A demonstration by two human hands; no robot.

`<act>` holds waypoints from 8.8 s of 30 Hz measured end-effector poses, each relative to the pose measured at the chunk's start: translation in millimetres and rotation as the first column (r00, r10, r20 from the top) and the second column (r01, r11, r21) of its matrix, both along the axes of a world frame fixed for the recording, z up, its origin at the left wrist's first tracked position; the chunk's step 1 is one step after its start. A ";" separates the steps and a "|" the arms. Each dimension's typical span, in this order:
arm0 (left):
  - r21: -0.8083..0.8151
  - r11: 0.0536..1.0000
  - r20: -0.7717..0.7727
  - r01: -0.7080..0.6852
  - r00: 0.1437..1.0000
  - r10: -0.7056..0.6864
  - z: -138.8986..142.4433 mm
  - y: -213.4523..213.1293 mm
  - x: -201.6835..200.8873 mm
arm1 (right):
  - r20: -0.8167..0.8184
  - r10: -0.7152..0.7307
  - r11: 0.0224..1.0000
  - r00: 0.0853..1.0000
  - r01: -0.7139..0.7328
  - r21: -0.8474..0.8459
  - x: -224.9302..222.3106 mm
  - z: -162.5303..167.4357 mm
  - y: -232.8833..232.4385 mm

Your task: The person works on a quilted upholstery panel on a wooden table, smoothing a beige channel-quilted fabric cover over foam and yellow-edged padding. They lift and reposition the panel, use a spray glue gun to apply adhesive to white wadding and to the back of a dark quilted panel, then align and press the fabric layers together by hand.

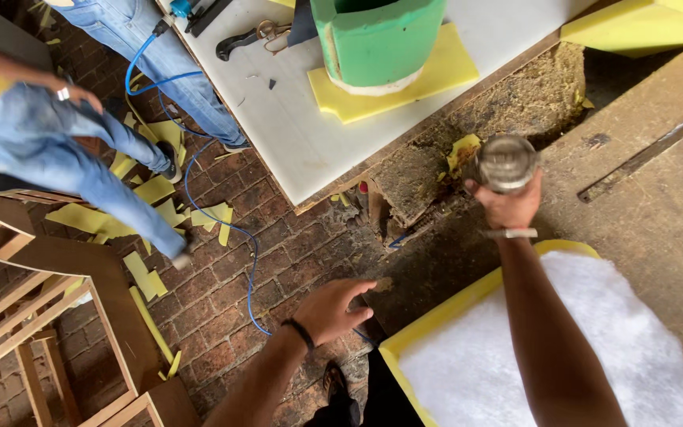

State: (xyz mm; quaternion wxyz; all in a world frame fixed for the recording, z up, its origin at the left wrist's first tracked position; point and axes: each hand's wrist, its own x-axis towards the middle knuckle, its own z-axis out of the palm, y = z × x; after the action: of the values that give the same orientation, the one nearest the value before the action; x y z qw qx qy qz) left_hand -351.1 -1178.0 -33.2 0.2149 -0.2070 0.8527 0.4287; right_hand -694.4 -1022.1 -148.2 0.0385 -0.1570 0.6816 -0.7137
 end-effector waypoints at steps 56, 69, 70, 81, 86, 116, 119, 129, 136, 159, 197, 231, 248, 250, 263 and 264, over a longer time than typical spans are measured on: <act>-0.482 0.269 -0.256 0.834 0.159 -0.953 16.6 956.8 210.7 | 0.165 -0.929 0.334 0.331 0.942 -0.006 811.0 266.6 871.0; -0.419 0.046 -0.265 0.907 -0.074 -0.962 -17.6 990.3 199.8 | 0.243 -0.807 0.524 0.538 0.842 -0.124 729.8 245.6 917.4; -0.397 0.044 -0.335 0.917 -0.100 -0.937 -14.5 986.4 201.8 | 0.238 -0.795 0.540 0.557 0.830 -0.140 721.3 246.4 915.7; 0.685 0.016 -0.004 0.728 0.025 -1.000 -31.6 748.5 233.6 | 0.182 -0.867 0.453 0.464 0.886 -0.100 639.8 267.7 912.1; 0.540 0.155 0.014 0.827 0.176 -0.984 -27.1 712.3 211.8 | 0.199 -0.874 0.455 0.443 0.890 0.021 656.8 266.8 897.7; 0.286 0.559 -0.068 0.778 0.598 -0.799 53.3 921.8 295.5 | 0.009 -0.993 0.119 0.120 0.989 -0.084 816.8 258.8 1257.6; 0.268 0.569 -0.027 0.777 0.597 -0.802 62.9 944.1 307.6 | 0.012 -0.998 0.067 0.067 0.998 -0.009 849.1 258.7 1265.0; 0.214 0.548 -0.088 0.808 0.575 -0.813 70.6 971.0 336.3 | 0.067 -0.988 0.147 0.139 0.981 0.127 934.0 247.0 1214.4; 0.399 0.527 -0.079 0.751 0.600 -0.796 47.6 939.2 333.1 | 0.282 -0.820 0.547 0.498 0.827 0.131 917.0 243.6 1131.8; 0.034 0.706 -0.203 0.707 0.697 -0.688 87.7 908.3 311.8 | -0.054 -0.957 0.255 0.286 0.913 0.318 843.6 275.2 1106.0; -0.052 0.525 0.042 0.849 0.527 -0.849 114.4 1067.7 369.6 | 0.089 -0.979 0.190 0.182 0.977 0.098 947.0 243.6 1307.4; 0.079 0.834 -0.160 0.547 0.832 -0.531 84.1 851.5 323.5 | 0.127 -0.582 0.812 0.803 0.582 0.037 749.0 268.4 1078.5; 0.141 0.933 -0.236 0.330 0.927 -0.292 70.3 728.1 320.8 | 0.127 -0.391 0.915 0.912 0.371 0.157 635.5 296.4 960.4; 0.164 0.934 -0.236 0.317 0.932 -0.275 65.4 715.7 316.0 | 0.203 -0.426 0.902 0.882 0.398 0.166 628.2 296.5 947.3; 0.109 0.981 -0.322 0.158 0.940 -0.116 57.6 569.6 265.8 | -0.057 -0.477 0.874 0.877 0.480 0.072 502.7 290.4 811.7; 0.116 0.984 -0.313 0.137 0.945 -0.095 55.4 557.1 264.0 | -0.073 -0.454 0.885 0.888 0.459 0.076 489.0 288.2 796.3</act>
State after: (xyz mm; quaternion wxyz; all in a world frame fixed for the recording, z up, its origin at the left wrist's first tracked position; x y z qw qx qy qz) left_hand -87.0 -620.9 22.2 0.1187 -0.0723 0.8552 0.4992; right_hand -205.4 -225.7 139.9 -0.1415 -0.0094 0.7320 -0.6664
